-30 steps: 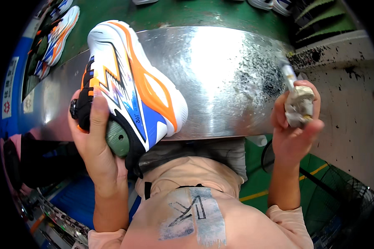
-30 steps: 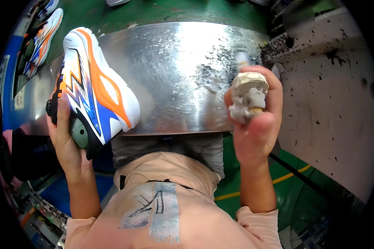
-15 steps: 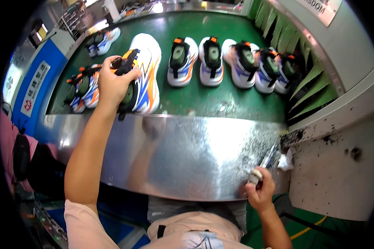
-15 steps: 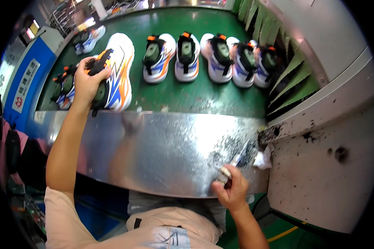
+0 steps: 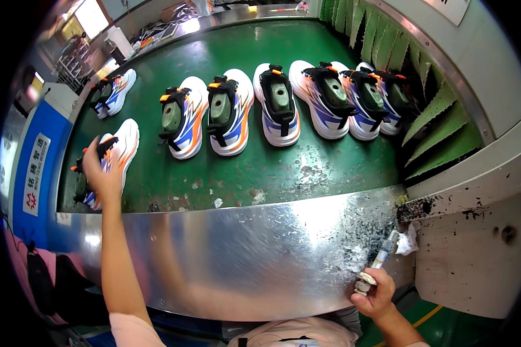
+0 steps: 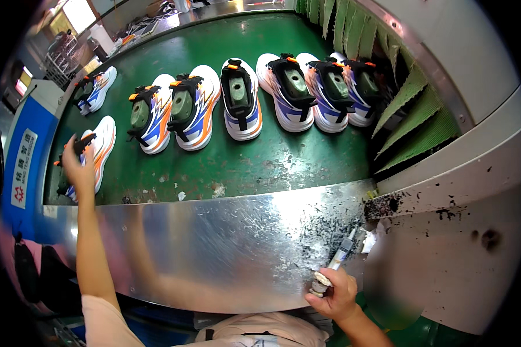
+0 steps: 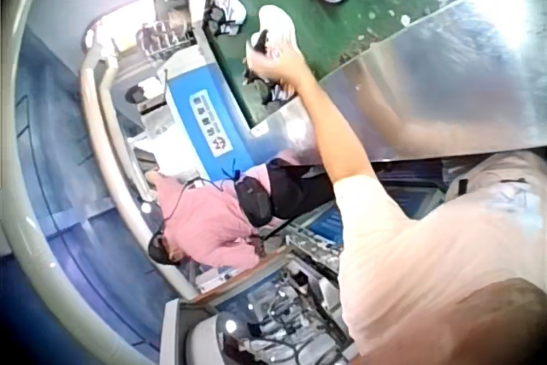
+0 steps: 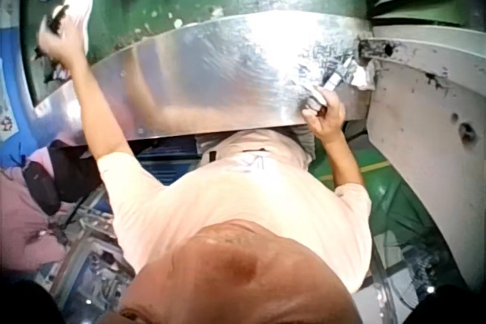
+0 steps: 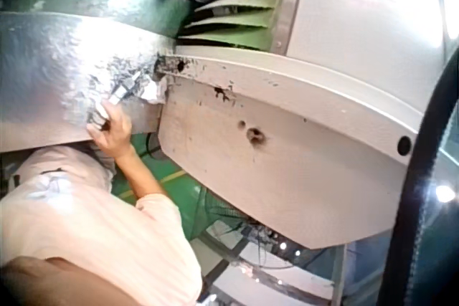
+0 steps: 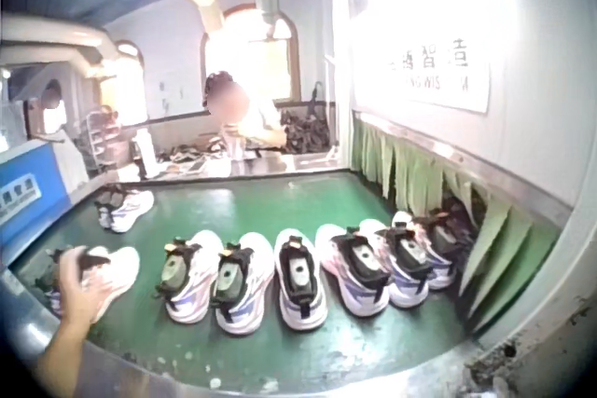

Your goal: The person takes a shoe from a conveyor belt, uses a syringe to apply glue along the seam between the upper and the sole, and then places the shoe back onto the belt.

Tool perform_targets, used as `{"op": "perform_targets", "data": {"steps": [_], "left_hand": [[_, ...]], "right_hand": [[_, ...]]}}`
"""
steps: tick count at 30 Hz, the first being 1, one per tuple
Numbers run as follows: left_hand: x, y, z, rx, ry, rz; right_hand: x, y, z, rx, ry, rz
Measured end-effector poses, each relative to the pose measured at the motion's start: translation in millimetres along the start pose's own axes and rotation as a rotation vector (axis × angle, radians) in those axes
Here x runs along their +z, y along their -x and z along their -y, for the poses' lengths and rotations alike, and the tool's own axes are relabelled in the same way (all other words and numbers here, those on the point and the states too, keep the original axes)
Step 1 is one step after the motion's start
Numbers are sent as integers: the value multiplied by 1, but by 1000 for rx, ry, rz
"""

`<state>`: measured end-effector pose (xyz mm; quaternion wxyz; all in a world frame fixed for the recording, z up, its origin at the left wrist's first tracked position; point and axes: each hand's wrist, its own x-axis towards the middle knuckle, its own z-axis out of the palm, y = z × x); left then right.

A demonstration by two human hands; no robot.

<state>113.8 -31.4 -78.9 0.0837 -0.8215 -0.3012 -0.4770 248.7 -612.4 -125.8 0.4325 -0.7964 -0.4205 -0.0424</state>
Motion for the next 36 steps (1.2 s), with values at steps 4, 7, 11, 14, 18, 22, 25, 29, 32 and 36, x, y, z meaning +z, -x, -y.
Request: {"op": "perform_targets", "data": {"steps": [4, 7, 11, 14, 18, 22, 25, 29, 32, 36], "left_hand": [[-31, 48, 110, -947, 424, -142], [-12, 66, 122, -863, 731, 52], [-18, 44, 87, -1056, 653, 149], [-39, 27, 64, -889, 427, 180], [-81, 50, 18, -793, 619, 195], [-149, 143, -43, -593, 211, 110], [-188, 175, -146, -688, 432, 68], [-240, 183, -204, -461, 727, 602], [-255, 108, -181, 207, 609, 755], [-226, 22, -183, 321, 399, 784]], "right_hand": [[1, -1, 2, -22, 6, 6], [1, -2, 3, -7, -33, 5], [2, -3, 4, 49, -49, -1], [4, -4, 7, 80, -138, 4], [5, -6, 9, 72, -148, -4], [5, -4, 13, 99, -202, -14], [2, -6, 16, 83, -188, -29], [-5, -8, 23, 233, -225, 105], [-17, 2, 41, 343, -385, 142], [-34, 8, 65, 546, -869, 47]]}}
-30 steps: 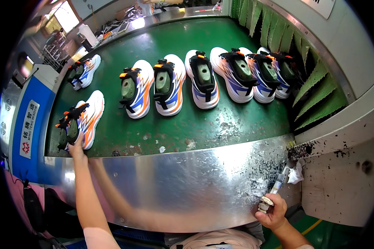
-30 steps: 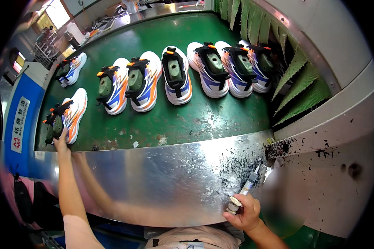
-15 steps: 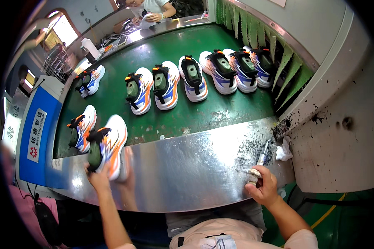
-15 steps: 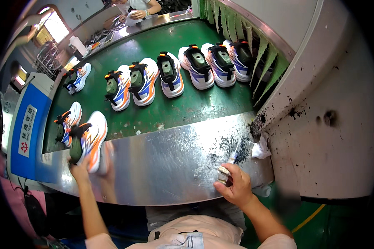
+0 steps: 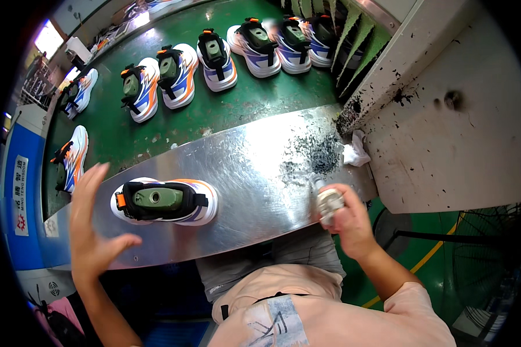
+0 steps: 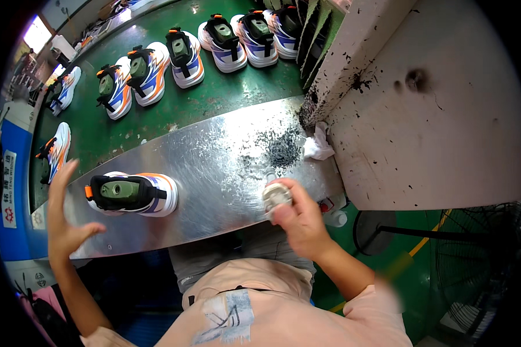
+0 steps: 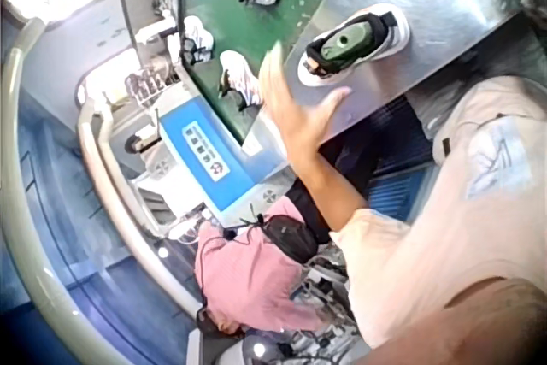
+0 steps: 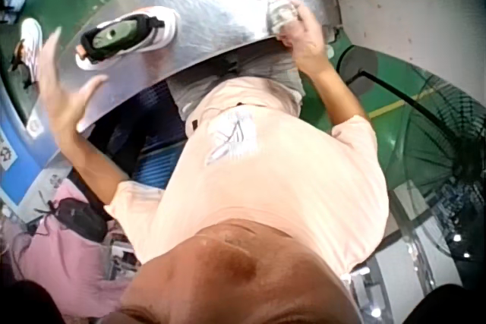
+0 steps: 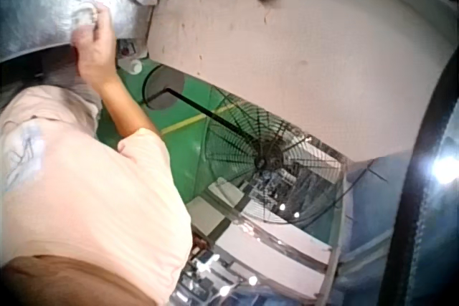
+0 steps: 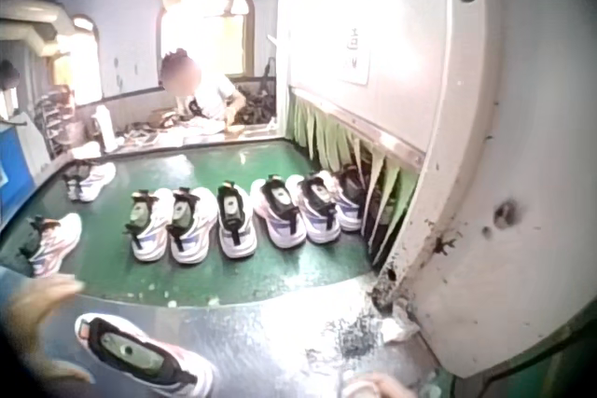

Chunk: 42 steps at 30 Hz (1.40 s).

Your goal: The person takes a shoe from a conveyor belt, uses a syringe to apply glue along the seam between the upper and the sole, and then places the shoe back onto the belt.

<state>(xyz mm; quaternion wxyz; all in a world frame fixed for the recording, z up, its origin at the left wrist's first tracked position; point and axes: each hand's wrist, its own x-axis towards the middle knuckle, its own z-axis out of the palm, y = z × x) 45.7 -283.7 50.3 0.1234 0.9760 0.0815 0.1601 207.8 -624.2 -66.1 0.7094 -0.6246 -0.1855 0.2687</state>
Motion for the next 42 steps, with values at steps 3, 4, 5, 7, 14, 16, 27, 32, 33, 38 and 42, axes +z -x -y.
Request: {"op": "perform_targets", "data": {"steps": [3, 4, 5, 7, 14, 16, 27, 32, 33, 38, 42], "left_hand": [[43, -46, 12, 9, 223, 471], [38, -52, 5, 10, 209, 468], [39, -45, -2, 85, 176, 364], [58, -20, -16, 239, 137, 174], [71, 40, -48, 293, 52, -27], [70, 44, -47, 279, 45, -32], [58, 22, -67, 91, -98, 16], [67, 15, -57, 96, 127, -31], [68, 16, -53, 94, 172, -44], [58, 40, -55, 141, 185, -49], [74, 69, -67, 188, 126, -121]], "right_hand": [[-16, -9, 11, -9, -223, -14], [-14, -16, 11, -4, -184, -88], [-14, -20, 13, 28, -244, -110], [-19, -24, 8, 109, -354, -179], [-16, -24, -5, 22, 57, -208], [-7, -17, -3, 43, 128, -130], [-3, -17, -1, -80, 318, -80], [-5, -21, 0, 7, 284, -89], [-4, -21, 0, -22, 331, -99], [-5, -12, 5, 25, 379, -63], [30, -29, 47, 93, 28, 93]]}}
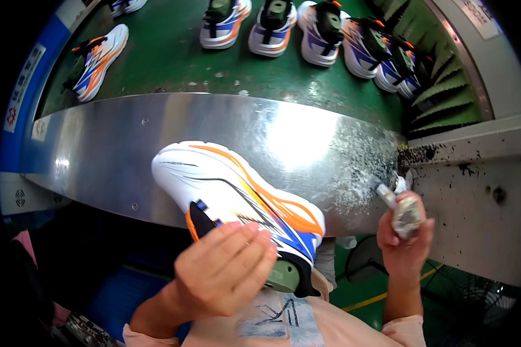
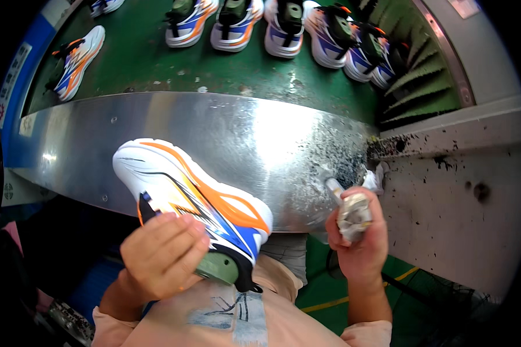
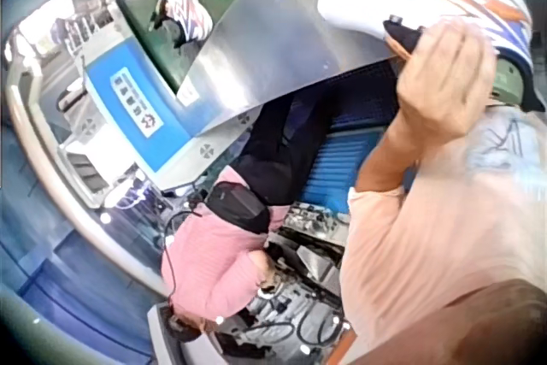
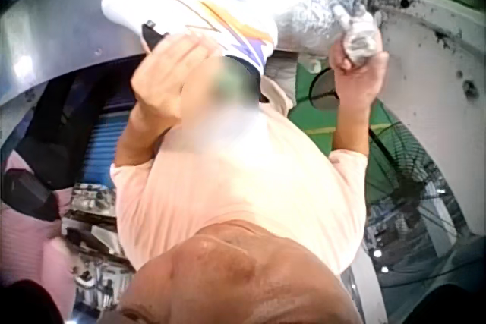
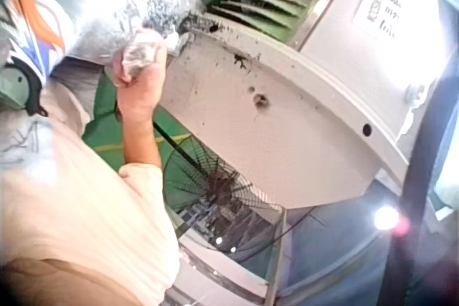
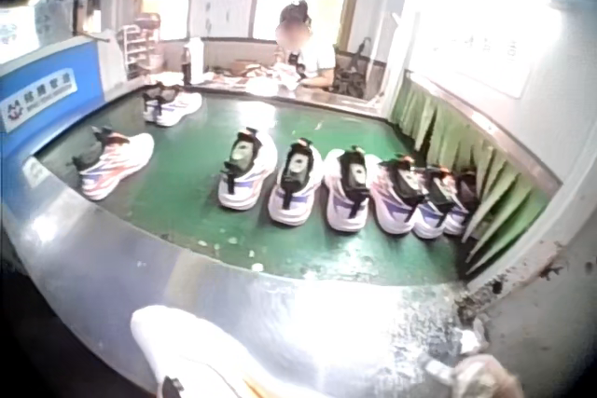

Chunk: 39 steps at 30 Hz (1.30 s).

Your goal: The person takes a shoe from a conveyor belt, uses a syringe to apply glue along the seam between the upper and the sole, and then places the shoe back onto the belt.

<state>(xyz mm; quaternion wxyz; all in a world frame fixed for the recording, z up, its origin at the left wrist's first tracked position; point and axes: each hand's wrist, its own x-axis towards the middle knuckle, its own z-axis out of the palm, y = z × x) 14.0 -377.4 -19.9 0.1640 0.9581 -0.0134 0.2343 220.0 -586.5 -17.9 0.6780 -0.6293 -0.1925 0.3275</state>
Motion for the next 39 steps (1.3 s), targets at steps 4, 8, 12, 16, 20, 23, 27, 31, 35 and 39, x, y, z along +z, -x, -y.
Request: {"op": "perform_targets", "data": {"steps": [4, 8, 12, 16, 20, 23, 27, 31, 35, 39], "left_hand": [[5, 21, -2, -15, -30, -52], [8, 29, -6, -2, -27, -101], [17, 39, -6, -8, -37, -174], [18, 44, -1, 40, -59, -199], [22, 48, -1, 41, -78, -226], [9, 40, 6, 73, -80, -194], [8, 41, 8, 75, -102, -207], [15, 48, 3, 59, -60, -212], [19, 51, -1, 24, -46, -217], [16, 51, -5, -7, -6, -198]], "right_hand": [[81, -51, 41, 199, -372, 469], [150, -84, 60, 407, -246, 618], [188, -102, 51, 542, -149, 674], [206, -106, 42, 622, -78, 643], [217, -109, 36, 663, -56, 607], [220, -113, 36, 658, -6, 646], [224, -112, 45, 541, 169, 751], [217, -92, 52, 429, 136, 651], [173, -79, 52, 430, 68, 657], [136, -52, 44, 451, -45, 571]]}}
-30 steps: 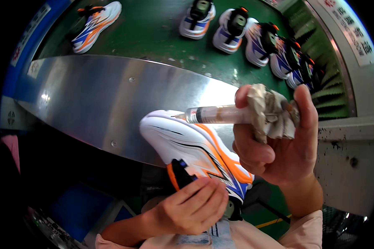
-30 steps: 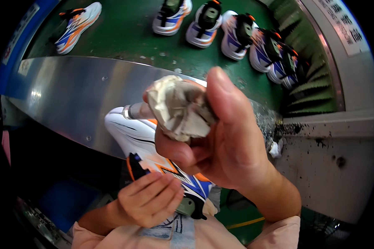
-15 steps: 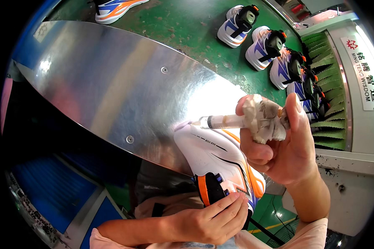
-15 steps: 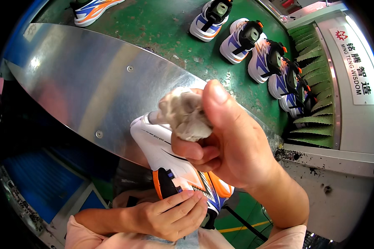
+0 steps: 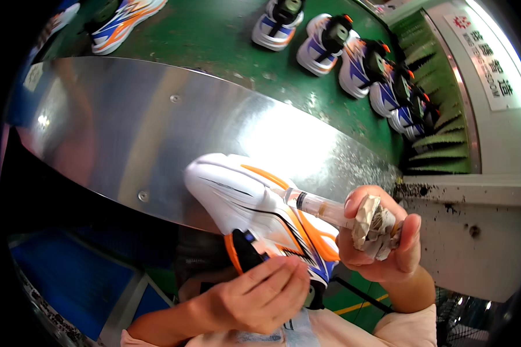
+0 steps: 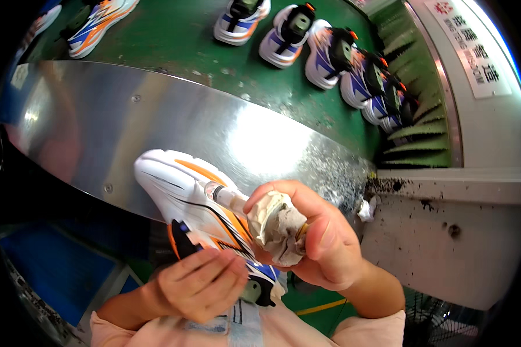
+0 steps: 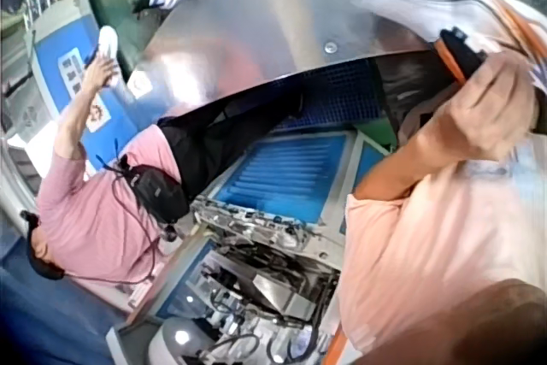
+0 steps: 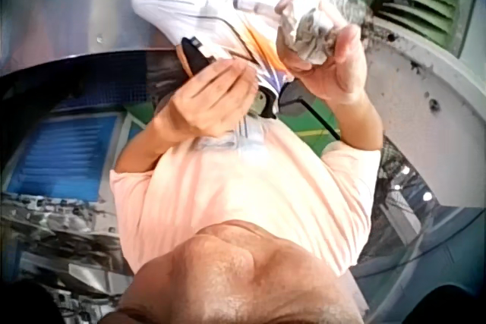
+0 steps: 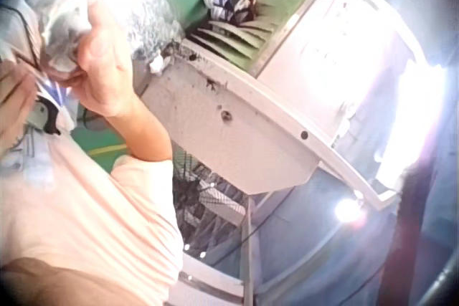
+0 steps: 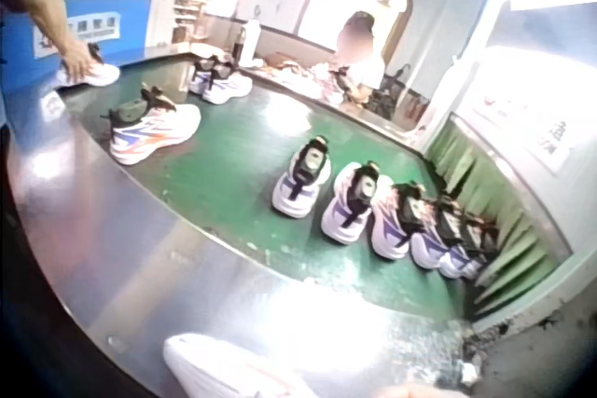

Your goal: The person takes a shoe from a conveyor belt, uses a syringe to apply glue along the seam between the upper and the sole, and then places the shoe back onto the belt.

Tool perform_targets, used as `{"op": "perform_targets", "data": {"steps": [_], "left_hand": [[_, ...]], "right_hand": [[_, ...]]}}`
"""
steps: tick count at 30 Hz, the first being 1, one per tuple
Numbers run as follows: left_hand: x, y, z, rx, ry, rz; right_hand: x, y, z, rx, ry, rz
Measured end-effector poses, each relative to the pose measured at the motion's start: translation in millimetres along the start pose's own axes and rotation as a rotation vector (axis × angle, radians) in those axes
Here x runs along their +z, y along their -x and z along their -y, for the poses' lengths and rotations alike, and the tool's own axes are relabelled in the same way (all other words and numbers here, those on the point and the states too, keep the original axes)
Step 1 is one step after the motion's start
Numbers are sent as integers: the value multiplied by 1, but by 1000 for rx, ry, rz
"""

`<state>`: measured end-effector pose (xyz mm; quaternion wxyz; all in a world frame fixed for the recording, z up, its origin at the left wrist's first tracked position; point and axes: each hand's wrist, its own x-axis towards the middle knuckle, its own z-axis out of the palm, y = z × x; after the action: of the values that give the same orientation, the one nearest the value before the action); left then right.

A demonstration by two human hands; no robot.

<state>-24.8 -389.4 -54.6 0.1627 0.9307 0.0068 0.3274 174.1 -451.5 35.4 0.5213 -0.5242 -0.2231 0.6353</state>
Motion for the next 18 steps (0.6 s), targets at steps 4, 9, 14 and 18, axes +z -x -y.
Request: {"op": "perform_targets", "data": {"steps": [4, 9, 14, 18], "left_hand": [[-3, -4, -1, 8, -42, 41], [-5, -11, -5, -7, -40, 76], [-6, -17, -5, 0, -74, 142], [-3, -21, -9, -37, -97, 146]], "right_hand": [[-11, 28, -26, -52, -119, -18], [-19, 55, -43, -45, -171, -31], [-27, 74, -52, -50, -166, -21], [-38, 90, -58, -12, -197, -23]]}}
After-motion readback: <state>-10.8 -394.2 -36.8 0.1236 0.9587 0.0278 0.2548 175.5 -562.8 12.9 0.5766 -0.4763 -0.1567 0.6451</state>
